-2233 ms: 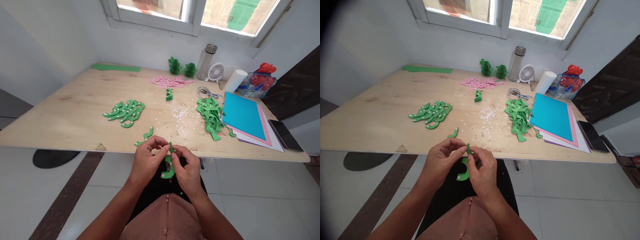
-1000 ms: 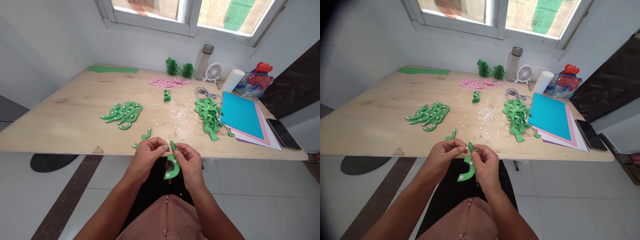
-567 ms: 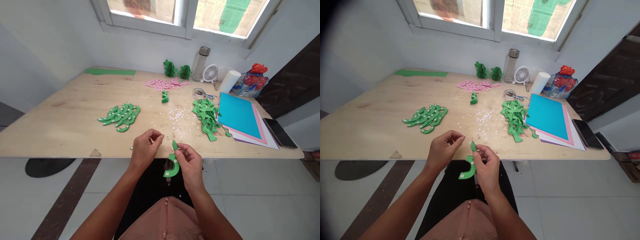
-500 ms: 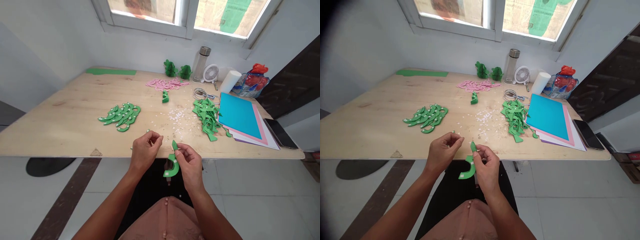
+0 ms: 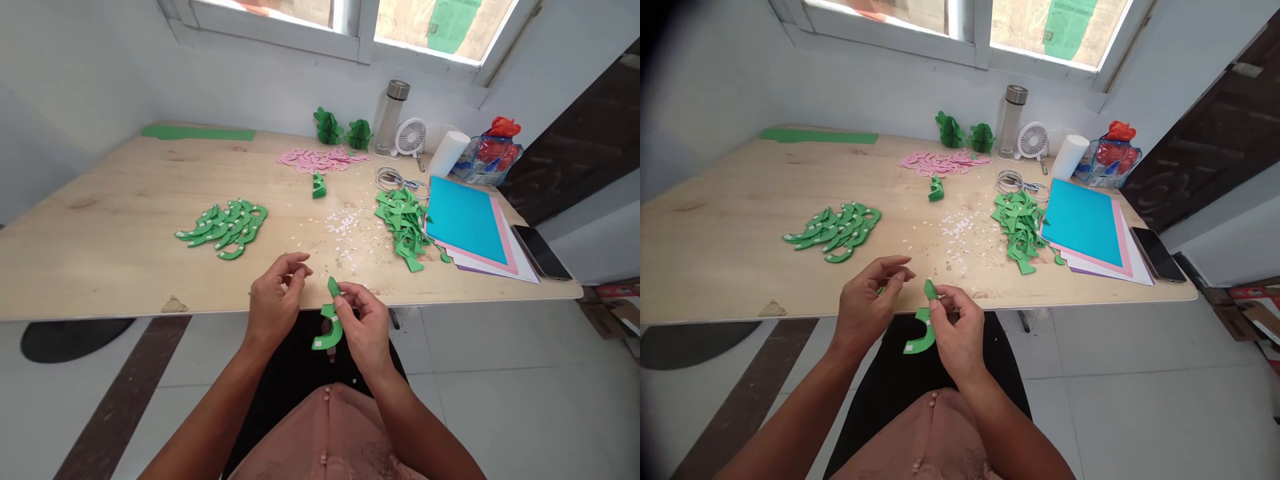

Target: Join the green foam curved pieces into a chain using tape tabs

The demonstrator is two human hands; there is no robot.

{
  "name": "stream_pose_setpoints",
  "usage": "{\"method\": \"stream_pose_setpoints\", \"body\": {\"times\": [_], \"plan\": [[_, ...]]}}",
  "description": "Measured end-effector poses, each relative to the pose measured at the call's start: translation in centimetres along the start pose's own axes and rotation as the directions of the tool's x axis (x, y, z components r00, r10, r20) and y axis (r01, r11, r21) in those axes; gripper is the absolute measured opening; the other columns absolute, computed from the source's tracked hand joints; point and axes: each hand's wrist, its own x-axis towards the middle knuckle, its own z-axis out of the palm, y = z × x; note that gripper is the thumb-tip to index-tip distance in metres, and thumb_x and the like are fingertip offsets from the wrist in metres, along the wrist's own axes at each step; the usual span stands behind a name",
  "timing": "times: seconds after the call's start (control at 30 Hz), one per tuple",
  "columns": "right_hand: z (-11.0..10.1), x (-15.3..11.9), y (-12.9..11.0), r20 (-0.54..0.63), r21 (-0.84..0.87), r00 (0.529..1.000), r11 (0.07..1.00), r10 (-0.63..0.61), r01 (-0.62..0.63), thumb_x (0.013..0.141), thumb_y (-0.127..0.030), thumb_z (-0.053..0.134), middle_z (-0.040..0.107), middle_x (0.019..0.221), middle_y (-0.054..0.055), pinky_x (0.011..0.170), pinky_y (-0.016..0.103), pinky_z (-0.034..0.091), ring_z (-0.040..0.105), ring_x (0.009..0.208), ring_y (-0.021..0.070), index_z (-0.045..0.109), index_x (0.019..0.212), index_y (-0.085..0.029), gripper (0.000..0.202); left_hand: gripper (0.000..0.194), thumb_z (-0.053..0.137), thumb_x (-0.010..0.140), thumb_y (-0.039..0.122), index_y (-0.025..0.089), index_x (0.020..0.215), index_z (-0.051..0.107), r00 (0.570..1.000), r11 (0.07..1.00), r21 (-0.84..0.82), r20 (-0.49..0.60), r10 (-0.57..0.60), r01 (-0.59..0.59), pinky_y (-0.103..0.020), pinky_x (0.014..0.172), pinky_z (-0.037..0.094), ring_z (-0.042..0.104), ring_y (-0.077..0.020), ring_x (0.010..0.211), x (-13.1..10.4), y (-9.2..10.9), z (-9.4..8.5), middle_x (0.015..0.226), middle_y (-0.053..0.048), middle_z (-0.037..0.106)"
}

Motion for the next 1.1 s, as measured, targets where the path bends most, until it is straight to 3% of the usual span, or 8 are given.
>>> {"method": "stream_pose_setpoints", "body": {"times": [0.17, 0.27, 0.4, 0.53, 0.77, 1.1], "plan": [[0.0, 0.0, 0.0, 0.014, 0.002, 1.0, 1.0, -0.009, 0.009, 0.075, -0.021, 0.057, 0.061, 0.066, -0.001, 0.057, 0.023, 0.045, 0.053, 0.058, 0.0107, 0.067, 0.09, -0.016, 0.018, 0.025, 0.046, 0.084, 0.033, 0.02, 0.094, 0.065, 0.995, 0.991, 0.094, 0.037, 0.087, -0.091, -0.033, 0.087, 0.044, 0.059, -0.0207, 0.099, 0.1, 0.1, -0.1, 0.1, -0.005, 0.068], [0.1, 0.1, 0.0, 0.009, -0.006, 1.0, 1.0, -0.013, 0.013, 0.076, -0.02, 0.057, 0.063, 0.068, 0.0, 0.059, 0.024, 0.046, 0.055, 0.06, 0.0113, 0.067, 0.09, -0.017, 0.018, 0.024, 0.049, 0.083, 0.036, 0.021, 0.091, 0.067, 0.99, 0.992, 0.051, 0.086, 0.107, -0.112, -0.034, 0.093, 0.041, 0.059, -0.0214, 0.1, -0.1, 0.5, -0.3, 0.1, -0.005, 0.069], [0.2, 0.0, -0.2, 0.011, -0.02, 1.0, 1.0, -0.022, 0.022, 0.076, -0.019, 0.057, 0.065, 0.069, 0.0, 0.061, 0.025, 0.048, 0.058, 0.061, 0.0125, 0.067, 0.091, -0.017, 0.018, 0.021, 0.057, 0.079, 0.037, 0.019, 0.078, 0.068, 0.976, 0.977, -0.171, 0.2, -0.09, 0.125, -0.028, 0.071, 0.048, 0.063, -0.0184, 0.074, -0.7, 1.2, -0.5, 0.075, -0.002, 0.069], [0.3, 0.0, -0.4, 0.033, -0.041, 0.997, 0.996, -0.074, 0.075, 0.076, -0.017, 0.056, 0.069, 0.076, 0.001, 0.066, 0.026, 0.05, 0.062, 0.067, 0.0138, 0.067, 0.09, -0.019, 0.017, 0.016, 0.064, 0.075, 0.034, 0.019, 0.076, 0.067, 0.935, 0.881, -0.378, 0.312, -0.169, 0.285, -0.023, 0.058, 0.046, 0.059, -0.0142, 0.063, -1.2, 1.3, -0.6, 0.065, 0.0, 0.065], [0.3, -0.4, -0.2, 0.055, -0.15, 0.985, 0.974, -0.164, 0.17, 0.077, -0.017, 0.056, 0.07, 0.078, 0.002, 0.07, 0.028, 0.05, 0.063, 0.071, 0.0151, 0.067, 0.087, -0.02, 0.015, 0.01, 0.071, 0.067, 0.025, 0.017, 0.068, 0.065, 0.921, 0.799, -0.481, 0.317, -0.226, 0.362, -0.02, 0.053, 0.042, 0.052, -0.0091, 0.055, -1.3, 1.2, -0.3, 0.061, 0.002, 0.06], [0.3, -0.3, -0.2, 0.07, -0.159, 0.977, 0.964, -0.202, 0.211, 0.081, -0.022, 0.054, 0.068, 0.075, 0.0, 0.067, 0.027, 0.05, 0.063, 0.069, 0.0147, 0.065, 0.082, -0.021, 0.011, 0.01, 0.07, 0.067, 0.027, 0.019, 0.069, 0.064, 0.956, 0.894, -0.359, 0.212, -0.202, 0.268, -0.023, 0.058, 0.047, 0.056, -0.0122, 0.059, -1.9, 1.4, -0.1, 0.062, 0.002, 0.061]]}}
